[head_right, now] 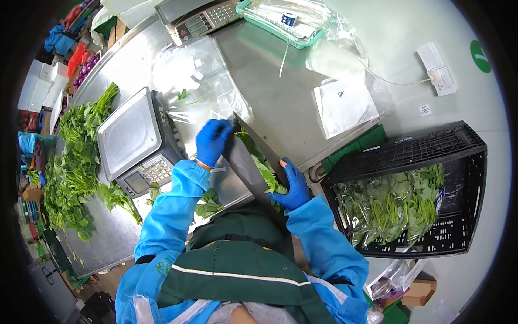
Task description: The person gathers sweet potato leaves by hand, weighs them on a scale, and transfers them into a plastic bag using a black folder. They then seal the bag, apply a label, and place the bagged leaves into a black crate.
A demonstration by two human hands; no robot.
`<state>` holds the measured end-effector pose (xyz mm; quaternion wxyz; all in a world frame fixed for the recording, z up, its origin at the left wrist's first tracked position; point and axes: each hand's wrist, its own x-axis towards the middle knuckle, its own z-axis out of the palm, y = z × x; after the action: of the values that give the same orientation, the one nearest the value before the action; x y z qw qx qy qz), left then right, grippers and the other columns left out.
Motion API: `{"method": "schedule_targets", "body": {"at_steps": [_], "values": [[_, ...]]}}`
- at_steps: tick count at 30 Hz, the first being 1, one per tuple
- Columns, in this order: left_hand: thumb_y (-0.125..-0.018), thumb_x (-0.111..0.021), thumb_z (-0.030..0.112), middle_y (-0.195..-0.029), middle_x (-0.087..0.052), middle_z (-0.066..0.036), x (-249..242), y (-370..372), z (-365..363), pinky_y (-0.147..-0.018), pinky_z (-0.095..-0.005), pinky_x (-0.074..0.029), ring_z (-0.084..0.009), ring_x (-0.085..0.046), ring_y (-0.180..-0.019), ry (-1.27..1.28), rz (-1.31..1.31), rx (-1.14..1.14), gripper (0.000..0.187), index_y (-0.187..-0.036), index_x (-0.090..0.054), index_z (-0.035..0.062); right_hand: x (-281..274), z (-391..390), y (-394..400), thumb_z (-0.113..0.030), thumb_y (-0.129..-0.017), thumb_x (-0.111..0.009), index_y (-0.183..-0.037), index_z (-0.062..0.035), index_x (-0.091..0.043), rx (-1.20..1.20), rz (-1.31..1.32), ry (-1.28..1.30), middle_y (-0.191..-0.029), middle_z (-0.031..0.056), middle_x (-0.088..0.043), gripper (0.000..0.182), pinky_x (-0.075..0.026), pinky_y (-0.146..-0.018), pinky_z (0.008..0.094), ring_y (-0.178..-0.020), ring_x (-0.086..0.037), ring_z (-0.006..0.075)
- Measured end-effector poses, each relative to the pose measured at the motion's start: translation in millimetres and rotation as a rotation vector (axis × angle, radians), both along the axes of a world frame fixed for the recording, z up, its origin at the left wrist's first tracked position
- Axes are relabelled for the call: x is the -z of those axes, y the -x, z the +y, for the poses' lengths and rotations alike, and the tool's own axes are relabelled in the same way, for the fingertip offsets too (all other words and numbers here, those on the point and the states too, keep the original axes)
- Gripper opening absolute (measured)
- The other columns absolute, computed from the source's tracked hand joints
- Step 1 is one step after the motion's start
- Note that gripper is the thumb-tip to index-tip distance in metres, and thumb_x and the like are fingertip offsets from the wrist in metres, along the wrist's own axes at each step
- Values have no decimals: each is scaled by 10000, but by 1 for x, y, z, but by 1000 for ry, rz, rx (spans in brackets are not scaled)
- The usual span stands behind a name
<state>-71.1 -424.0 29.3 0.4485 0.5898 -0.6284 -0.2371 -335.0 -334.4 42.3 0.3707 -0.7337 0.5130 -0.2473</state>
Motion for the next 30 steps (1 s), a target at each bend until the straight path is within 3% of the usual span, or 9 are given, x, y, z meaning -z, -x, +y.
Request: {"method": "schedule_targets", "body": {"at_steps": [2,4,12,15,20,24,26,28,30], "values": [[-756,-659,66,-850,-635,-77,35,-29,-3,-666,-258,-469,-144,-597,-733,-26,297,-323,109,-849,-614,32,0,4,1,-260,-558,-778,-1261,-24,-378,-15,-13,46,-1285,190,-398,842,-337,-959,387,-1160,-411,342],[-768,-653,97,-807,-621,-55,24,-44,0,-631,-258,-466,-138,-585,-691,-20,204,-377,113,-863,-633,40,1,5,7,-262,-554,-778,-1256,-28,-386,-69,13,62,-1288,187,-396,838,-339,-954,388,-1156,-414,342],[-732,-651,85,-785,-597,-82,-4,-39,15,-640,-296,-462,-230,-593,-713,90,-97,-154,112,-839,-622,66,1,3,0,-258,-551,-777,-1230,-32,-415,-115,9,55,-1292,174,-394,803,-346,-943,385,-1144,-423,337],[-726,-652,92,-771,-591,-81,-9,-53,26,-625,-302,-461,-232,-589,-705,-57,-117,29,124,-847,-629,77,4,6,-1,-243,-549,-781,-1230,-26,-412,-81,-32,38,-1284,172,-405,804,-351,-939,383,-1138,-430,333],[-727,-652,96,-767,-589,-75,-12,-61,31,-631,-292,-463,-215,-591,-709,-88,-33,-42,149,-874,-633,82,6,8,-3,-227,-554,-785,-1234,-14,-402,-36,-45,51,-1263,180,-426,809,-352,-950,381,-1142,-432,335],[-742,-658,104,-777,-599,-85,-23,-28,36,-664,-291,-450,-201,-587,-729,-181,-1,171,130,-865,-633,68,6,6,-9,-235,-564,-779,-1236,-9,-397,-5,-32,37,-1259,184,-428,805,-350,-955,381,-1148,-429,334],[-745,-654,85,-903,-595,-91,-18,-25,39,-692,-289,-448,-192,-575,-802,-4,84,-39,210,-949,-614,55,7,2,-14,-193,-564,-790,-1266,-2,-367,25,-23,14,-1274,178,-418,841,-333,-977,363,-1183,-409,305],[-760,-643,68,-1077,-537,-120,14,-32,51,-744,-293,-449,-200,-544,-899,33,182,-544,393,-1131,-517,30,5,-5,-22,-206,-571,-792,-1269,0,-362,37,-9,13,-1267,177,-424,846,-331,-978,363,-1179,-412,302],[-788,-635,85,-1200,-445,-163,53,-35,76,-856,-299,-420,-197,-475,-1032,-222,524,-506,613,-1296,-305,-14,9,-10,-31,-270,-581,-774,-1242,2,-389,50,-59,56,-1206,186,-472,813,-357,-942,389,-1122,-447,338]]}}
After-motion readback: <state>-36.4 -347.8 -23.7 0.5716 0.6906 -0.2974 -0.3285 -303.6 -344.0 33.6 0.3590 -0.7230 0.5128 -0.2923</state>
